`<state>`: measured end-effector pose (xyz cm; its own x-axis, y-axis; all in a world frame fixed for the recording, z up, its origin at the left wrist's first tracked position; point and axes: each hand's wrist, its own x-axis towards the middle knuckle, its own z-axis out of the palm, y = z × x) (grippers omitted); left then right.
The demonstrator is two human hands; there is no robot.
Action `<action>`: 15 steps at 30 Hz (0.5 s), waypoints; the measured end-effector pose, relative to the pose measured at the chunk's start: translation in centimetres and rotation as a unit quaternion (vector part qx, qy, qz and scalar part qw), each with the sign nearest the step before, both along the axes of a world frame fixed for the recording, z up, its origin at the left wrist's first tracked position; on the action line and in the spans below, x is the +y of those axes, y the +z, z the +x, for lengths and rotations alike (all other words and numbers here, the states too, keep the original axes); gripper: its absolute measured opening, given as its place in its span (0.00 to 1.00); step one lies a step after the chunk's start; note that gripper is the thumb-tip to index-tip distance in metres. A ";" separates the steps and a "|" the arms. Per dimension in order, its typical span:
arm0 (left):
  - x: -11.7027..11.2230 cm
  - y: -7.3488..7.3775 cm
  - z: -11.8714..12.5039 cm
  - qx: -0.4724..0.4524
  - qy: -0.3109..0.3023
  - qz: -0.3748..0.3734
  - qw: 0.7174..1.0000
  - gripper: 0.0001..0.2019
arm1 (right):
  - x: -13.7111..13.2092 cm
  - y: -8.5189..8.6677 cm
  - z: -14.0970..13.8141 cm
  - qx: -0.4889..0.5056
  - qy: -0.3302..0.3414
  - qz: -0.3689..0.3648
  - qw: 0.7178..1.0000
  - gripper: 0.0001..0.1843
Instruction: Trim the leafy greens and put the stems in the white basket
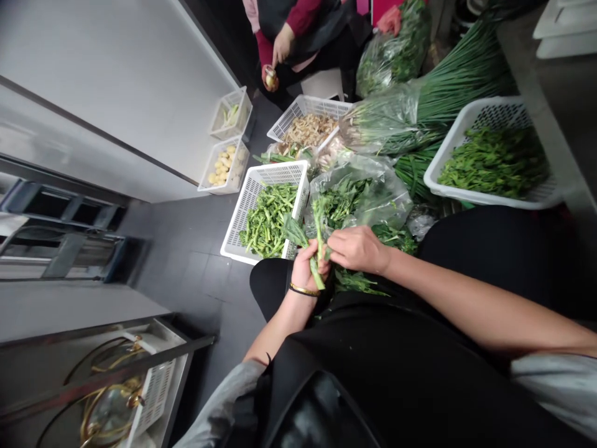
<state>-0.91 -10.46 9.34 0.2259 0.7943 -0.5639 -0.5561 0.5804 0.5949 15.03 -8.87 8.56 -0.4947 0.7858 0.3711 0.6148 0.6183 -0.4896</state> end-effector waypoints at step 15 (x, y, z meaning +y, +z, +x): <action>-1.8 -0.9 1.7 0.040 0.022 0.071 0.996 0.18 | 2.9 -1.2 -1.8 0.205 -0.146 -0.200 0.947 0.25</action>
<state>0.75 -12.26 8.45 0.1481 0.8752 -0.4605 -0.5257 0.4641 0.7129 13.21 -5.96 7.40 -0.1129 0.9852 0.1291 0.4379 0.1660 -0.8836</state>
